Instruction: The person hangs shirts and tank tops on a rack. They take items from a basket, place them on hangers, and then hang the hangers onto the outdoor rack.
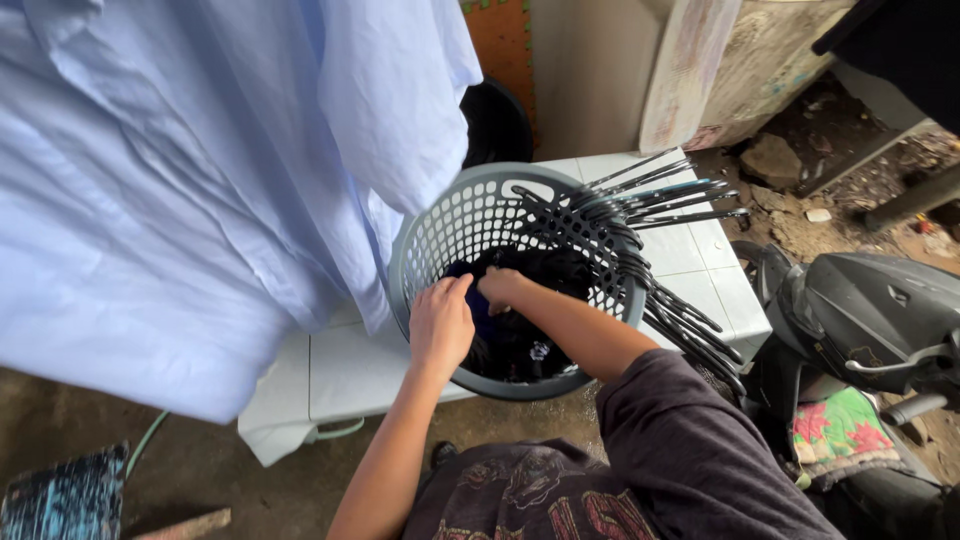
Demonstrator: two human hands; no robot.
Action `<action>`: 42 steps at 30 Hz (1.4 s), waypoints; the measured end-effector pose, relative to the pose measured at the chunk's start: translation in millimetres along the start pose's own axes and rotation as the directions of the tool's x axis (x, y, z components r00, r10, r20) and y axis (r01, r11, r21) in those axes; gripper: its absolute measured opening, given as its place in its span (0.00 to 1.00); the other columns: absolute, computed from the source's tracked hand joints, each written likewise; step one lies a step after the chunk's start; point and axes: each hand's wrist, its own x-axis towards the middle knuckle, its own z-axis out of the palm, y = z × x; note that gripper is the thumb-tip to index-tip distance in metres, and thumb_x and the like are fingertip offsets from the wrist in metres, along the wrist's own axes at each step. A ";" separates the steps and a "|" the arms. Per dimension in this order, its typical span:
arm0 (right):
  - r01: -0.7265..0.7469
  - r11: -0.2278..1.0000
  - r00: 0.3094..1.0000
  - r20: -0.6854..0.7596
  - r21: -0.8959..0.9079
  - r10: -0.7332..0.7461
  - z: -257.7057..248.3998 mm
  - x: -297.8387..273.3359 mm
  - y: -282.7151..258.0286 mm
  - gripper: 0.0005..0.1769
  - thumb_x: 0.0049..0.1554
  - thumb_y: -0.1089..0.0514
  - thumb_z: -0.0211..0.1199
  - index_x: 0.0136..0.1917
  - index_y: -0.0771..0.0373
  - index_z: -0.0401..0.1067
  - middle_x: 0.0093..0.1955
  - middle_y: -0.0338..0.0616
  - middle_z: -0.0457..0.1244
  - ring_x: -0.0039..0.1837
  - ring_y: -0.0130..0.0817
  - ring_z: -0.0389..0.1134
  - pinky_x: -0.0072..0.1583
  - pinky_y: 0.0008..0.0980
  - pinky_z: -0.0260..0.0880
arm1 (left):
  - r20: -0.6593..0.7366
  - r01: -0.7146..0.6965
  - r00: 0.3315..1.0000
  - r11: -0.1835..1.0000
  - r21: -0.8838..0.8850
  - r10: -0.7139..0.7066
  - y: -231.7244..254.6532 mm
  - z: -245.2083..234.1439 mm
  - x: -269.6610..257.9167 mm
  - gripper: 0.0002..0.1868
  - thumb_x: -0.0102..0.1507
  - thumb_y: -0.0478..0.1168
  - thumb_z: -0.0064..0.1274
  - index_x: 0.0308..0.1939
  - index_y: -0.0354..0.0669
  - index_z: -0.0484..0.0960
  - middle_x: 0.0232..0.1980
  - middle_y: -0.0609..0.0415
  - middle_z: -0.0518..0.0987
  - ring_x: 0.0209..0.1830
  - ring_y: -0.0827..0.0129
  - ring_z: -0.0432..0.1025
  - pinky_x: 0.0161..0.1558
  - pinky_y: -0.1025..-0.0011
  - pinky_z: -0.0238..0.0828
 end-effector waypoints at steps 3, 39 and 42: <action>0.043 0.997 0.999 0.002 -0.070 -0.043 7.1 3.5 4.0 0.26 0.46 0.56 0.74 0.59 0.54 0.77 0.57 0.51 0.69 0.60 0.50 0.72 0.58 0.46 0.76 | 0.152 0.101 0.984 0.992 -0.071 -0.090 5.9 -13.8 1.8 0.16 0.64 0.35 0.48 0.55 0.46 0.82 0.52 0.50 0.82 0.52 0.53 0.75 0.58 0.57 0.67; 0.741 -0.202 0.635 -0.572 0.640 0.519 -23.6 -192.3 49.1 0.38 0.53 0.60 0.73 0.71 0.72 0.61 0.63 0.54 0.65 0.62 0.41 0.69 0.64 0.42 0.71 | -0.160 -0.228 0.967 0.400 -0.888 0.197 62.2 -16.4 73.6 0.36 0.65 0.46 0.66 0.69 0.38 0.64 0.72 0.43 0.66 0.75 0.55 0.61 0.76 0.62 0.58; 0.814 -0.362 0.580 -0.630 0.453 0.516 -26.5 -220.0 63.1 0.32 0.59 0.59 0.63 0.73 0.70 0.62 0.66 0.51 0.66 0.64 0.42 0.70 0.65 0.41 0.71 | -0.132 -0.259 0.964 0.716 -0.648 0.230 74.0 -10.6 69.5 0.60 0.53 0.60 0.70 0.80 0.41 0.54 0.79 0.43 0.59 0.80 0.49 0.55 0.79 0.58 0.53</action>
